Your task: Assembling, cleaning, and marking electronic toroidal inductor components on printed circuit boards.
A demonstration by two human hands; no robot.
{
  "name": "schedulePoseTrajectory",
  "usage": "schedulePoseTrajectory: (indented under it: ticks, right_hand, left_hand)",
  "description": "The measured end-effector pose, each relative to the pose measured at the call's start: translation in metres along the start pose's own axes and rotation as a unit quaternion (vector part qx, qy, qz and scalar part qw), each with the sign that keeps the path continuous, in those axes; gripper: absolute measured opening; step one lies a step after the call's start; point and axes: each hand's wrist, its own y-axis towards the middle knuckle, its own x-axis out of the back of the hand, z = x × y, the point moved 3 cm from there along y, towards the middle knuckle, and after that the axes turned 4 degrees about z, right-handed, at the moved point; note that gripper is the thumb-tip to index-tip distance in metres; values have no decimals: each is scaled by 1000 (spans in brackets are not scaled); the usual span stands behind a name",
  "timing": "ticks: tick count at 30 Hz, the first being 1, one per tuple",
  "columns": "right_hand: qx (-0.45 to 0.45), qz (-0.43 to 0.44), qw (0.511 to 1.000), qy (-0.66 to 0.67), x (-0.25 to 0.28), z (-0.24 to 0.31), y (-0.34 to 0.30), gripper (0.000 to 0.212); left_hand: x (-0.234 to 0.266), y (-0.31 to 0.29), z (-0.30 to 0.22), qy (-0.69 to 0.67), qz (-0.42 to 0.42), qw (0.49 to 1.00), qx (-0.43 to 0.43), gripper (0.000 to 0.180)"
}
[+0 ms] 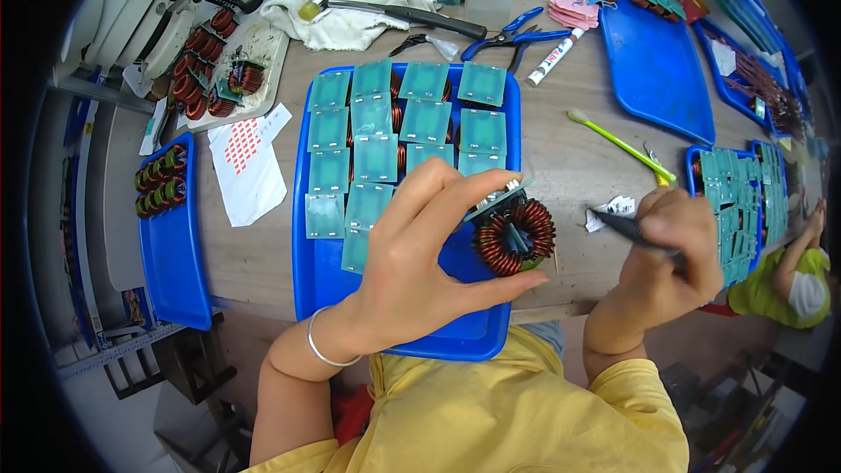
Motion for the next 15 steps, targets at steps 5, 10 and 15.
schedulePoseTrajectory:
  ticks: [5,10,15]
  right_hand:
    - [-168,-9,980,105,-6,-18,-3,45]
    - [-132,139,955,225,-20,-24,-3,92]
    - [-141,152,945,254,-25,-24,-6,94]
  left_hand:
    - [-1,0,2,-23,4,999,-23,64]
    - [2,2,-2,-51,28,998,-23,65]
    - [2,3,-1,-116,37,992,-23,63]
